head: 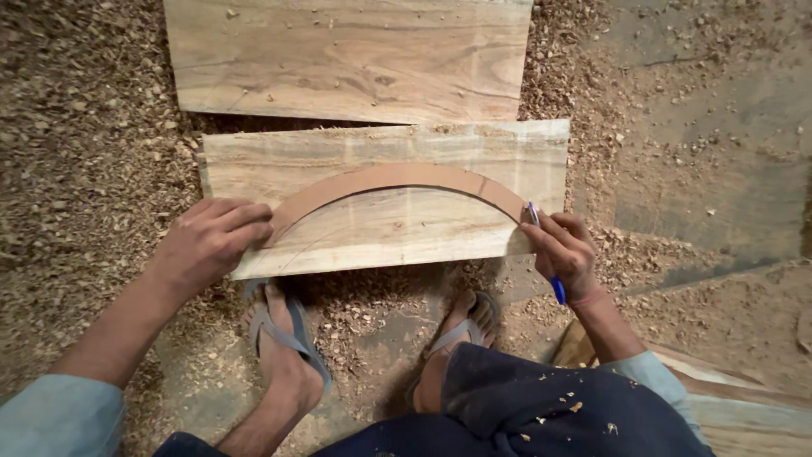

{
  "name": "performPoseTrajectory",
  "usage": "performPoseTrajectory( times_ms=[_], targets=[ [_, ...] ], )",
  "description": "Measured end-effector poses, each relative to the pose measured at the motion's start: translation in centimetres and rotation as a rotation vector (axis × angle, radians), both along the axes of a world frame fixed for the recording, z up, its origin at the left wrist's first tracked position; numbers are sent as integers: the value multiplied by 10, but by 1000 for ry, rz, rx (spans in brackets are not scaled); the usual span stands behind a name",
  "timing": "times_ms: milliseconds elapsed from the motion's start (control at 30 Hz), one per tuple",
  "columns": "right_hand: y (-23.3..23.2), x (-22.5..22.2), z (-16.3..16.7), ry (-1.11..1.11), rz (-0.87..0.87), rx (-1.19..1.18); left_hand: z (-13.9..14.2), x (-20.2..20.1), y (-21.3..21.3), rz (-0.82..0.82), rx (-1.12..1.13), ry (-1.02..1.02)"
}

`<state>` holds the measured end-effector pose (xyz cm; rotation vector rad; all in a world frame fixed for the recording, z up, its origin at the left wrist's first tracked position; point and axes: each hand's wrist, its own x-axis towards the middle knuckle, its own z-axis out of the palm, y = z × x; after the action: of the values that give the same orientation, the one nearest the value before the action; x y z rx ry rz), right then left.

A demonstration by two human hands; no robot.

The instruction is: The person uses a curved wooden template and a blue pen to trace curved lines onto rectangular wooden planks. They repeatedly reposition the template and trace along its edge to mark multiple planks on the floor.

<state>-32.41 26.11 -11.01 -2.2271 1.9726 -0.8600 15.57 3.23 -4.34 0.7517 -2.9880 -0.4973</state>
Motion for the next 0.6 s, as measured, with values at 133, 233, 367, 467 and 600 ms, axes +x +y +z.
performPoseTrajectory(
  times_ms=[133,233,367,467,600],
  targets=[
    [0,4,6,32,-10,30,4,-4,-5,-33,-7,-39],
    [2,4,9,65,-6,75,4,-13,-15,-76,1,-79],
    [4,5,7,104,5,84,2,-39,-35,-240,14,-304],
    [5,8,4,99,12,79,10,-66,-51,-322,27,-506],
    [2,11,4,139,0,78,25,-121,-60,-517,-54,-727]
  ],
)
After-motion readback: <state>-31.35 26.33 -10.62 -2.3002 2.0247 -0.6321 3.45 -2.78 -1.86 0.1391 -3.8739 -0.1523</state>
